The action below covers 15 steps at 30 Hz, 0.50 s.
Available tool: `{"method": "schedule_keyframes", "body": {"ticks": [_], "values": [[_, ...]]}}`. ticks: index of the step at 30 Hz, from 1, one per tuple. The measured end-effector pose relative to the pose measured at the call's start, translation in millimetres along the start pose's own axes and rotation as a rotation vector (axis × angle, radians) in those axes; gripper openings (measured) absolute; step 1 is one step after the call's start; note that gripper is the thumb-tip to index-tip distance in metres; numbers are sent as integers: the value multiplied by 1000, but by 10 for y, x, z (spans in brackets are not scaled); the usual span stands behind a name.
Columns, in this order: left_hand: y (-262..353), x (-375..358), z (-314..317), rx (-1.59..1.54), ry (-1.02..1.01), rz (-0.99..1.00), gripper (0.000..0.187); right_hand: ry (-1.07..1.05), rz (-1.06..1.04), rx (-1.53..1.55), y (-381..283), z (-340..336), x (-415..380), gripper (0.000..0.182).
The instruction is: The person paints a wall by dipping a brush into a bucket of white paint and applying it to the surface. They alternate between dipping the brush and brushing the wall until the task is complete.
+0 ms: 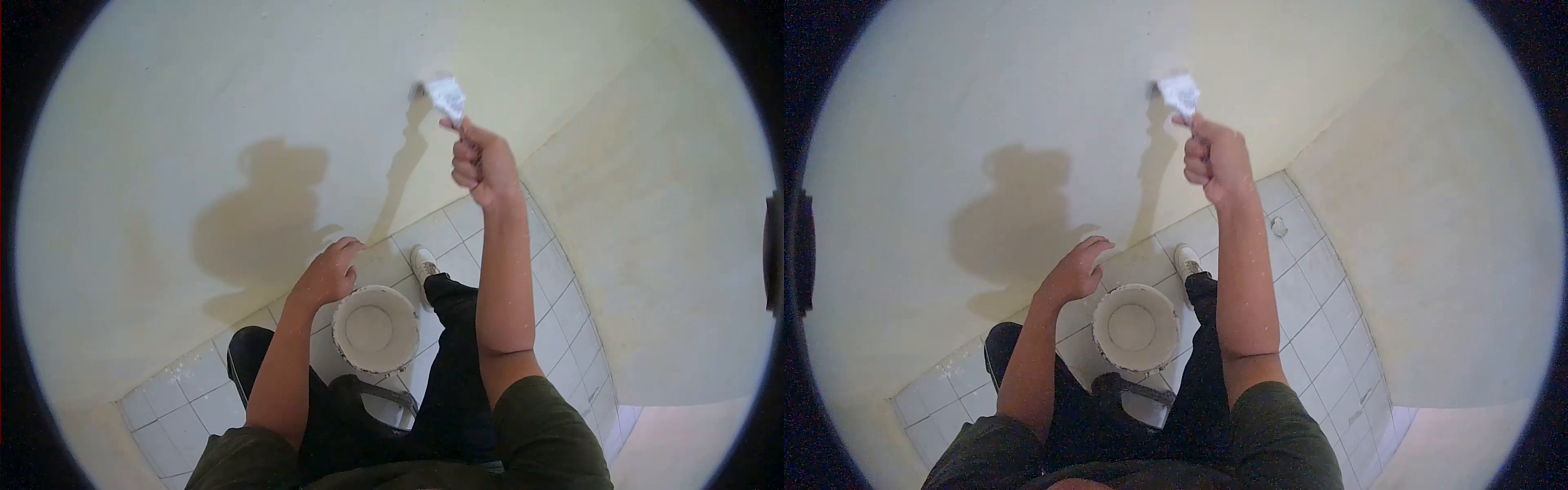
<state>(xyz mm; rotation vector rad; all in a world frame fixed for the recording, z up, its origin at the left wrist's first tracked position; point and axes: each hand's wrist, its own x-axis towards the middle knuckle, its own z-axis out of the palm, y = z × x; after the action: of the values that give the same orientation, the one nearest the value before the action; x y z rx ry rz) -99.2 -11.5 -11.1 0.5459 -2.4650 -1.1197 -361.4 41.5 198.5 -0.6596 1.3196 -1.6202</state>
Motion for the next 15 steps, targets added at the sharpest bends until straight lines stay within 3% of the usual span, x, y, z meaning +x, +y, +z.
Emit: {"method": "schedule_keyframes", "body": {"ticks": [4, 7, 10, 15], "values": [[-27, 27, 62, 4, -1, 6, 47, -49, -205, -11, -546, 294, -94, 36], [5, 23, 72, 20, 11, 1, 47, 123, -464, -146, -772, 489, -211, 35], [-20, 30, 65, 26, -7, -6, 47, 419, -872, -468, -669, 535, -55, 27], [-1, 9, 25, 21, -35, -32, 48, 757, -1151, -1057, -57, 353, 175, 25]]}}
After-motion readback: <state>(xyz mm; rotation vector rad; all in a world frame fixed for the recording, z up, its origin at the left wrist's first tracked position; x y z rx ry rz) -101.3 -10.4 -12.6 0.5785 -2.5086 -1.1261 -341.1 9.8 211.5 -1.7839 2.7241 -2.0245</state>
